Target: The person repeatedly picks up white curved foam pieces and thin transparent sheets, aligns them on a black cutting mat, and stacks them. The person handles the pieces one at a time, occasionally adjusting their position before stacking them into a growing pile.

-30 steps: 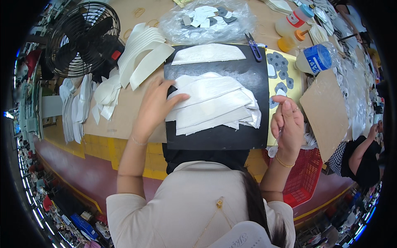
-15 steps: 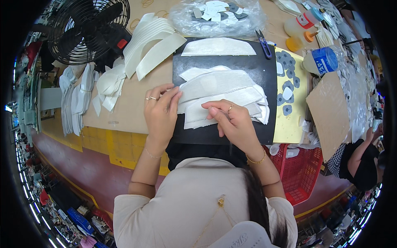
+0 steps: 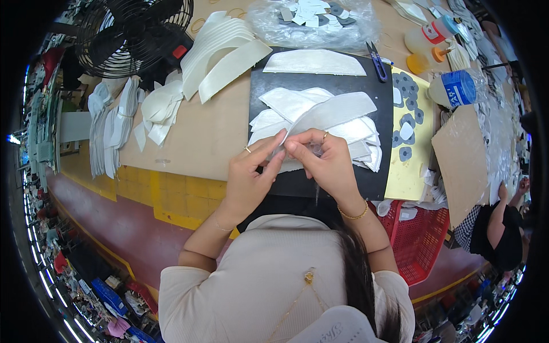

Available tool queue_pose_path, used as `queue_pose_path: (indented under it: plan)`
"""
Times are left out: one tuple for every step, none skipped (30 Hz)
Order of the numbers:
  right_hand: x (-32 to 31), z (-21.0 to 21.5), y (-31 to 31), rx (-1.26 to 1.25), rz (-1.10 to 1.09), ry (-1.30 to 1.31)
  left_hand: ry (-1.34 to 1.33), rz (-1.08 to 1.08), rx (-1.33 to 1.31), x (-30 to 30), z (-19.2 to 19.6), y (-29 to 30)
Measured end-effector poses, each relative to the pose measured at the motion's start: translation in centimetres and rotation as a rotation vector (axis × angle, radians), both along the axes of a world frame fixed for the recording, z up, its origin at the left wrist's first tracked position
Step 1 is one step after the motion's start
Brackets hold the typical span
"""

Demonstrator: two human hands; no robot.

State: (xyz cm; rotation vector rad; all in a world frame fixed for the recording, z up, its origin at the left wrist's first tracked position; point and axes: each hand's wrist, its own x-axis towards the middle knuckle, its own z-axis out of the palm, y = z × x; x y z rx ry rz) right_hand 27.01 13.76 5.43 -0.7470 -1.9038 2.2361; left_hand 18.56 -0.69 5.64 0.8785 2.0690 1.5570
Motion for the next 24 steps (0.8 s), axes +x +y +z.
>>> queue_pose_path:
  plan:
    - [0.0,0.2,0.1,-0.005,0.009,-0.019,0.044,-0.006,-0.011,0.1,0.0,0.0]
    - [0.0,0.2,0.3,-0.01,0.018,-0.037,0.087,-0.013,-0.022,0.1,0.0,0.0]
    - [0.0,0.1,0.4,-0.031,0.023,-0.03,0.129,-0.022,-0.034,0.2,0.0,0.0]
    - [0.1,-0.1,0.5,-0.053,0.027,-0.023,0.176,-0.02,-0.023,0.3,-0.2,-0.1]
    - [0.2,-0.3,0.6,-0.074,0.032,-0.016,0.224,-0.018,-0.012,0.3,-0.6,-0.1]
    - [0.2,-0.4,0.7,-0.077,0.035,-0.019,0.271,-0.017,0.0,0.3,-1.0,0.0]
    - [0.3,-0.4,0.7,-0.079,0.038,-0.023,0.315,-0.022,0.009,0.3,-1.1,0.0]
    - [0.4,-0.4,0.7,-0.082,0.041,-0.026,0.359,-0.026,0.019,0.2,-1.2,0.1]
    - [0.4,-0.4,0.8,-0.091,0.043,-0.023,0.403,-0.032,0.029,0.2,-1.2,0.1]
    - [0.5,-0.4,0.8,-0.1,0.044,-0.019,0.292,-0.043,0.003,0.2,-1.0,0.1]
    - [0.5,-0.3,0.9,-0.109,0.046,-0.015,0.18,-0.052,-0.022,0.2,-0.5,-0.1]
    - [0.6,-0.3,0.9,-0.125,0.049,-0.007,0.068,-0.061,-0.049,0.2,-0.2,-0.2]
    - [0.6,-0.2,1.0,-0.141,0.053,0.0,-0.009,-0.062,-0.022,0.2,-0.3,-0.3]
    - [0.7,-0.1,1.0,-0.157,0.056,0.008,-0.086,-0.063,0.004,0.1,-0.5,-0.4]
    - [0.7,-0.1,1.1,-0.154,0.063,0.008,-0.165,-0.061,0.03,0.1,-0.6,-0.5]
    - [0.8,-0.1,1.2,-0.15,0.07,0.007,-0.188,-0.05,0.046,0.2,-0.6,-0.5]
    - [0.8,-0.1,1.2,-0.146,0.077,0.006,-0.211,-0.04,0.061,0.3,-0.6,-0.4]
    - [1.0,0.0,1.2,-0.15,0.077,-0.002,-0.237,-0.028,0.074,0.4,-0.5,-0.5]
    - [1.2,0.1,1.1,-0.154,0.078,-0.01,-0.247,-0.035,0.057,0.5,-0.4,-0.6]
    - [1.3,0.2,1.0,-0.158,0.079,-0.017,-0.257,-0.042,0.041,0.6,-0.4,-0.9]
    - [1.3,0.2,1.0,-0.151,0.072,-0.021,-0.26,-0.051,0.032,0.4,-0.4,-0.8]
    - [1.3,0.2,0.9,-0.144,0.065,-0.025,-0.286,-0.043,0.03,0.4,-0.5,-0.8]
    - [1.4,0.3,0.7,-0.137,0.058,-0.029,-0.311,-0.034,0.029,0.6,-0.6,-0.9]
    - [1.4,0.3,0.7,-0.116,0.06,-0.039,-0.333,-0.025,0.028,0.6,-0.6,-0.9]
